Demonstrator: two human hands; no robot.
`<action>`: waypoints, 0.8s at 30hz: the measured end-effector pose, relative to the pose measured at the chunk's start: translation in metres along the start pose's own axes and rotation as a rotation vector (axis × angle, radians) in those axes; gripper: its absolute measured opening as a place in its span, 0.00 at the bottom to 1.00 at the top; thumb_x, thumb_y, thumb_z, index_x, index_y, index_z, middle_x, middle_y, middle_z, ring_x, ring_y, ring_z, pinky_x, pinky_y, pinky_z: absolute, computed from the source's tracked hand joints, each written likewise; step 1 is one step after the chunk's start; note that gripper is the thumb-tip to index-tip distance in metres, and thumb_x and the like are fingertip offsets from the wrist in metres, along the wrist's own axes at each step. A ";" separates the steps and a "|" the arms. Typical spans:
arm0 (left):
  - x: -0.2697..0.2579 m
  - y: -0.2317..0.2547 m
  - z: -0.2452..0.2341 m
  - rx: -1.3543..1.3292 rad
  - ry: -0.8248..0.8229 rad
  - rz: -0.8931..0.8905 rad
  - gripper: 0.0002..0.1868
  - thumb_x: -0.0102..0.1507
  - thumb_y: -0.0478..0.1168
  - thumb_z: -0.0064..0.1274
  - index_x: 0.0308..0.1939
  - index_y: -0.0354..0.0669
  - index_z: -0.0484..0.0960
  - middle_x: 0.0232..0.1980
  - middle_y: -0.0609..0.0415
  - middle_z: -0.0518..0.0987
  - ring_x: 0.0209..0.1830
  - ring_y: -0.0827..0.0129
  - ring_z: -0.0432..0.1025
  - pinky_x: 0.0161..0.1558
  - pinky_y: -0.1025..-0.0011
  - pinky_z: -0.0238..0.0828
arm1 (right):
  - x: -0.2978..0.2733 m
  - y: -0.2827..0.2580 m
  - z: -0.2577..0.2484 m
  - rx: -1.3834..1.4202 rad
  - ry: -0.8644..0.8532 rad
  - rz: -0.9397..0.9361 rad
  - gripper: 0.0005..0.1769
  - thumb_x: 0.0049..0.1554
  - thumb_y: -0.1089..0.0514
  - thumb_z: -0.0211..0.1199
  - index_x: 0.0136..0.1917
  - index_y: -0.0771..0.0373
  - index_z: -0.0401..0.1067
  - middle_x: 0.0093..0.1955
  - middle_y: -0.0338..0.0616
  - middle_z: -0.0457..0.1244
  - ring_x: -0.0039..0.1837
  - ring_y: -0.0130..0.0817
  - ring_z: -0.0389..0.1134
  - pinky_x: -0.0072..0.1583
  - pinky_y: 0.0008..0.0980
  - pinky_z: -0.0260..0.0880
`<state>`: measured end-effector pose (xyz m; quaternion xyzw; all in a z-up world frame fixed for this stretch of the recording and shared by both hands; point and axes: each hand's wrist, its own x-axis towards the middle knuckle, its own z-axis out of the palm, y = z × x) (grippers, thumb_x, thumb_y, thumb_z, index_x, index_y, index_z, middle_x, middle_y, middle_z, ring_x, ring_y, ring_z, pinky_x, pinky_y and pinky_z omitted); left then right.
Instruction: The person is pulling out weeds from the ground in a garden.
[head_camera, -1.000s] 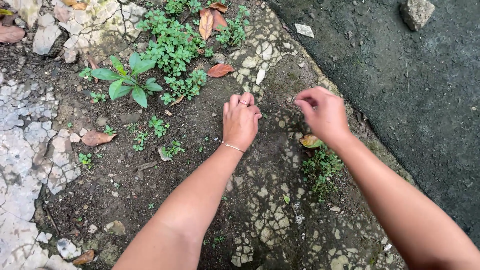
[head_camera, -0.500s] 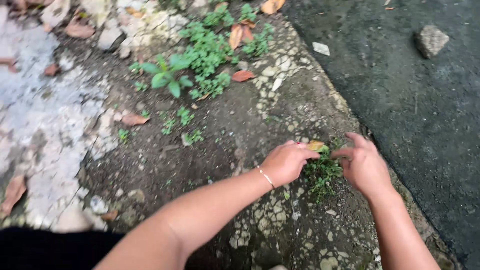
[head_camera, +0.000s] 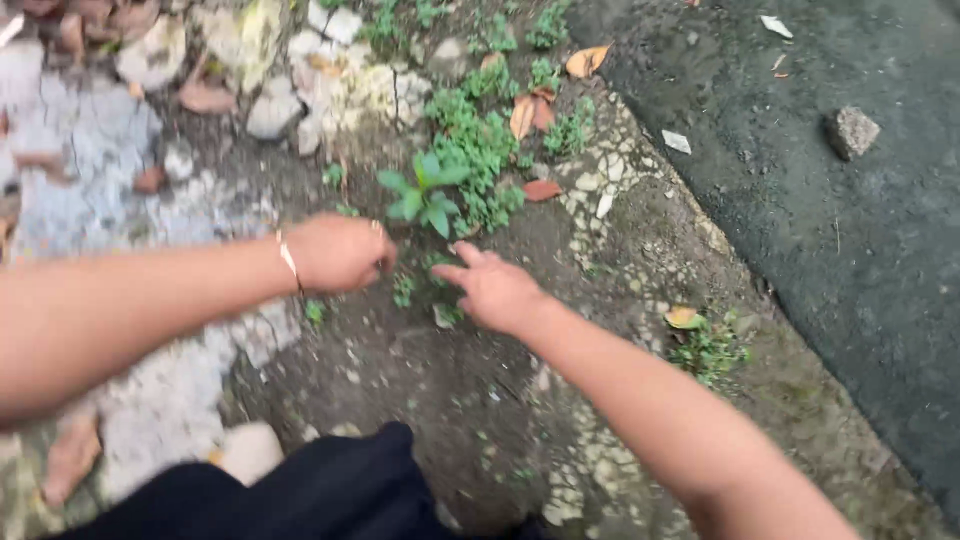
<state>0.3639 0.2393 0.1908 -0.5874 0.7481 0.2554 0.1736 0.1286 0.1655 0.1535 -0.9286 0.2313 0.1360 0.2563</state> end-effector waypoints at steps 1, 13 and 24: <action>0.003 -0.010 0.014 0.019 0.007 0.028 0.14 0.58 0.43 0.57 0.47 0.55 0.84 0.47 0.53 0.83 0.48 0.56 0.79 0.49 0.53 0.76 | 0.019 -0.003 0.011 0.000 0.017 0.030 0.38 0.51 0.56 0.67 0.75 0.45 0.65 0.77 0.51 0.51 0.67 0.53 0.61 0.64 0.47 0.65; 0.025 -0.070 0.107 -0.464 0.295 0.159 0.26 0.57 0.41 0.62 0.59 0.49 0.78 0.59 0.51 0.74 0.63 0.54 0.68 0.64 0.59 0.65 | 0.119 -0.034 0.063 0.263 0.405 0.409 0.08 0.56 0.65 0.61 0.47 0.60 0.80 0.47 0.53 0.70 0.54 0.52 0.72 0.59 0.46 0.72; 0.068 -0.072 0.143 -0.262 0.316 0.493 0.21 0.57 0.43 0.62 0.56 0.60 0.85 0.64 0.55 0.70 0.64 0.57 0.63 0.63 0.58 0.61 | 0.160 0.020 0.069 -0.245 0.280 0.376 0.10 0.55 0.64 0.56 0.43 0.63 0.78 0.54 0.50 0.69 0.59 0.50 0.70 0.58 0.46 0.74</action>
